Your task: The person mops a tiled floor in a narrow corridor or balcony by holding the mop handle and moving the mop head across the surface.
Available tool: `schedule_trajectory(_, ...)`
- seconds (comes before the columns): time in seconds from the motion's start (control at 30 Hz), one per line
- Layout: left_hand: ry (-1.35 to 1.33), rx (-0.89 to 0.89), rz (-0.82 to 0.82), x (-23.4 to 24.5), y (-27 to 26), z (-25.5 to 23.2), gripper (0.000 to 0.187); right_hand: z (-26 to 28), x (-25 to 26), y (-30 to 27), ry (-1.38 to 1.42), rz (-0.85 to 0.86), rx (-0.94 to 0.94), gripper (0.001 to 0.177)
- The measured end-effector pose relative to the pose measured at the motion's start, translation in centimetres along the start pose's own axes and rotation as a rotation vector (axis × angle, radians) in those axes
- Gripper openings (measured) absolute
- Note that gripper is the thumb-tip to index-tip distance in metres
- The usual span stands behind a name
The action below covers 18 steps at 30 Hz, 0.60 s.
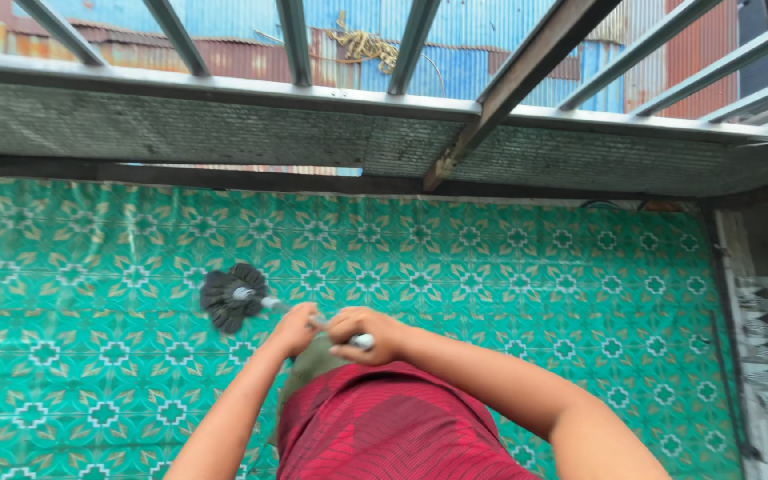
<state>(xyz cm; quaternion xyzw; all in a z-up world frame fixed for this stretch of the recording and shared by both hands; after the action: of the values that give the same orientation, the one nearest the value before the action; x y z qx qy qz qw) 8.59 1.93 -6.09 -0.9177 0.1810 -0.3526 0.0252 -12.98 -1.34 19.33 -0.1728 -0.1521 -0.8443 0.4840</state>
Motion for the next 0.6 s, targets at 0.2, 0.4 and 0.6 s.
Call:
schedule_trajectory(0.2, -0.067, -0.254, 0.283, -10.4, 9.9, -11.1, 0.031, 4.7, 8.4, -10.6, 0.001, -0.268, -0.209, 0.009)
schedule_trajectory(0.4, -0.17, -0.419, 0.409, -16.4, 13.6, -21.8, 0.035, 10.1, 12.0, -16.5, -0.109, -0.378, -0.367, 0.012)
schedule_trajectory(0.6, -0.171, -0.421, 0.494, -11.5, 12.7, -19.1, 0.038, 9.1, 9.1, -11.2, -0.098, -0.381, -0.301, 0.018)
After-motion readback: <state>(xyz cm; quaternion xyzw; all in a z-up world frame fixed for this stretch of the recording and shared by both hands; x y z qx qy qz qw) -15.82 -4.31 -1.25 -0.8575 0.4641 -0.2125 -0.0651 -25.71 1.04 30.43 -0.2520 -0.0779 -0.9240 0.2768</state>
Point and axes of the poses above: each hand's wrist, its own y-axis towards the middle knuckle, its own x-axis out of the back of the hand, z = x × y, the point moved 1 cm from there along y, towards the middle knuckle, and after that the axes turned 5 degrees about -x, right-handed, at the moved point
